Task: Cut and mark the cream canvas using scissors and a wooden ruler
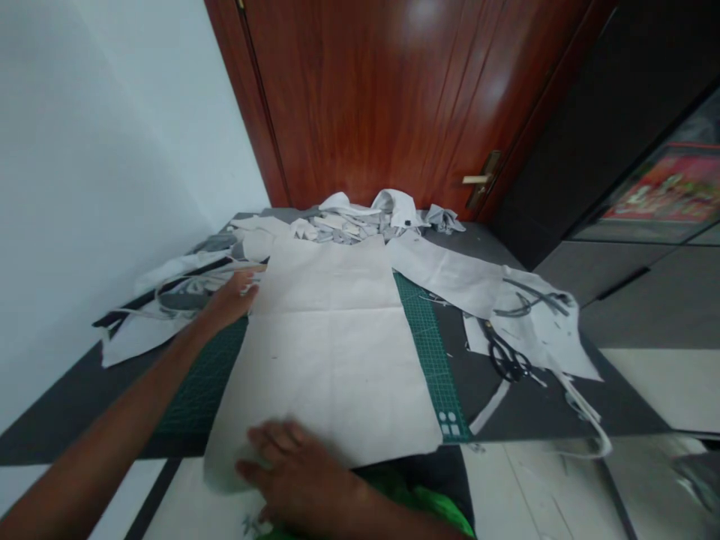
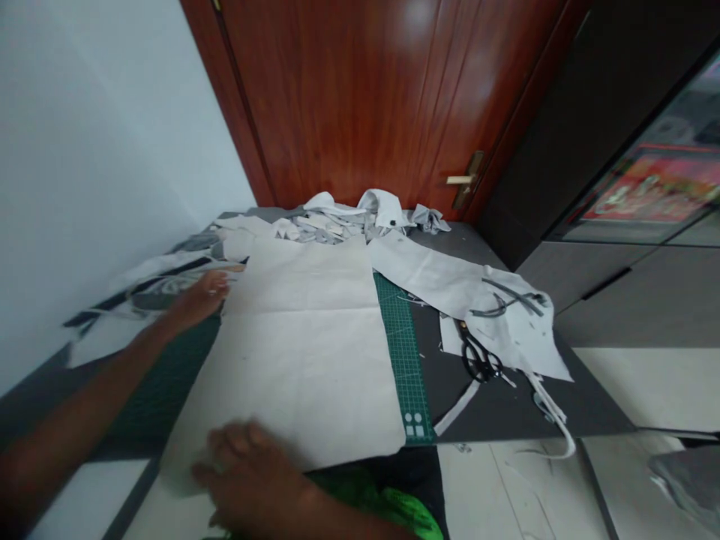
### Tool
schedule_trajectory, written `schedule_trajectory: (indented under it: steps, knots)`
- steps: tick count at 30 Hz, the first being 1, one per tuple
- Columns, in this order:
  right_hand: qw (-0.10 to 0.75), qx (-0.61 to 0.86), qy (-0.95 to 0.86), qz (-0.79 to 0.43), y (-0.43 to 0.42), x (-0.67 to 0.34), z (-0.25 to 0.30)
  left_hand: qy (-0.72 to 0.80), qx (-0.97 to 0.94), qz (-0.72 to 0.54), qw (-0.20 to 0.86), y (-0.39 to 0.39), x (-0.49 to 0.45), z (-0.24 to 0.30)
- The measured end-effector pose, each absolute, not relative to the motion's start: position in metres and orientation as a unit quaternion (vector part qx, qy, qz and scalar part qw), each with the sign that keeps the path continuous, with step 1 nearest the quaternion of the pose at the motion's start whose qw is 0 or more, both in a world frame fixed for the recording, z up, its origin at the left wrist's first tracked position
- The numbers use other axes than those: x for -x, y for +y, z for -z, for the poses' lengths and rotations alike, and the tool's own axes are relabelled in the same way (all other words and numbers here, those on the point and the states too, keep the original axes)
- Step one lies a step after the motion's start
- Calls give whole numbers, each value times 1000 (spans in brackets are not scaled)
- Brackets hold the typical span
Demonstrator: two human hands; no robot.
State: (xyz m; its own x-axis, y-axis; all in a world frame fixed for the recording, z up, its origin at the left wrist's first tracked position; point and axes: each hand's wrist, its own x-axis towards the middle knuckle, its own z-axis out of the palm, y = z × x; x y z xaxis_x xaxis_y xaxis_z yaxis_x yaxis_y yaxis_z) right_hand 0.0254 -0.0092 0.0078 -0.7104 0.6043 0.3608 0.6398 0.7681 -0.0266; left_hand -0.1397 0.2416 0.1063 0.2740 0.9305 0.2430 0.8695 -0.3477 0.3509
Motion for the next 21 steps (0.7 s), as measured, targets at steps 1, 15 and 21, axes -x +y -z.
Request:
schedule_trajectory:
  steps: [1,15,21]
  knots:
    - [189,324,-925,60,-12,-37,-6,563,-795,-212,73,215,141,-90]
    - [515,680,-514,86,-90,-268,12,202,-966,-161,-10,20,30,19]
    - [512,660,-549,6,-87,-249,10,483,-811,-201,263,69,58,-48]
